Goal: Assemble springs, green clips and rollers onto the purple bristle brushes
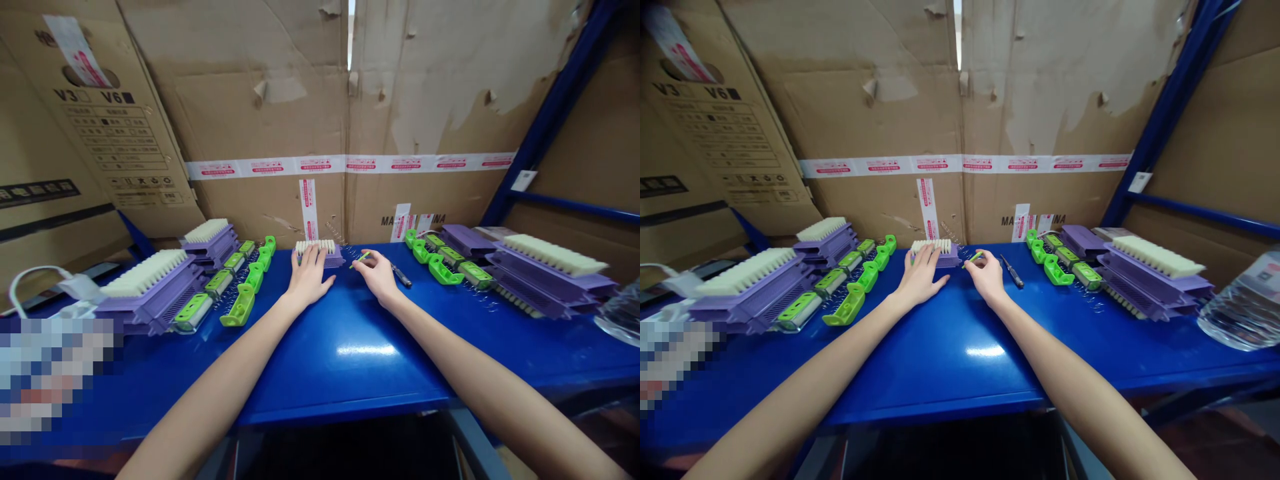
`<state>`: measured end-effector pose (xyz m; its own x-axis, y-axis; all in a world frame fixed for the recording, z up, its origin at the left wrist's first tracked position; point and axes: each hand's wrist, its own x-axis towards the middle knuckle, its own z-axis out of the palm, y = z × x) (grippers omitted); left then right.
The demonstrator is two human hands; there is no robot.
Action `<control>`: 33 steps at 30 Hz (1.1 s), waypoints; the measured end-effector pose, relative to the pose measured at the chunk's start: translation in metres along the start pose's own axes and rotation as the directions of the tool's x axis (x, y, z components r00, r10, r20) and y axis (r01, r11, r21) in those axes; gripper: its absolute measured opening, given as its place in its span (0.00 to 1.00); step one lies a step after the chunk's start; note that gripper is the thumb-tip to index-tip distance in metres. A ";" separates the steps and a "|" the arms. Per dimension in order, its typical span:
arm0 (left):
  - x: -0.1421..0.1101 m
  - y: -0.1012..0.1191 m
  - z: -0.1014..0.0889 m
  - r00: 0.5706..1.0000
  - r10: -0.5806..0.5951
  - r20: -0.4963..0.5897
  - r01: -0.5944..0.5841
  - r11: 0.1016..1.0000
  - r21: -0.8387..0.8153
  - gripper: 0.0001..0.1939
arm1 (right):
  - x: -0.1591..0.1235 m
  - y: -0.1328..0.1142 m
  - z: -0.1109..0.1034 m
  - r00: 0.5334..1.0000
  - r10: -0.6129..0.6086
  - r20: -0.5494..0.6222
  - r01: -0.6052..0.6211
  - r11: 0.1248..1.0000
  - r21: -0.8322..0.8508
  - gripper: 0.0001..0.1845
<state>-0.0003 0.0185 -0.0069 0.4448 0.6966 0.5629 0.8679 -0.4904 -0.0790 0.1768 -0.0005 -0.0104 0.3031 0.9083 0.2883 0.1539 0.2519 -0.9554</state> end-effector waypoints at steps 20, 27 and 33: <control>0.012 -0.012 -0.026 0.985 -0.089 0.147 0.089 0.996 0.009 0.45 | -0.004 -0.024 -0.011 0.949 -0.198 -0.243 0.125 0.950 -0.286 0.31; 0.012 -0.012 -0.033 0.983 -0.092 0.156 0.078 0.993 0.094 0.44 | 0.001 -0.028 -0.020 0.908 -0.281 -0.310 0.166 0.922 -0.350 0.25; 0.010 -0.010 -0.032 0.978 -0.105 0.178 0.092 0.993 0.075 0.41 | 0.002 -0.027 -0.022 0.897 -0.315 -0.309 0.189 0.908 -0.374 0.24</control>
<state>-0.0115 0.0136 0.0264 0.3838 0.8262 0.4123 0.9195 -0.3831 -0.0883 0.1940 -0.0132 0.0178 0.5146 0.6326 0.5789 0.5488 0.2758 -0.7892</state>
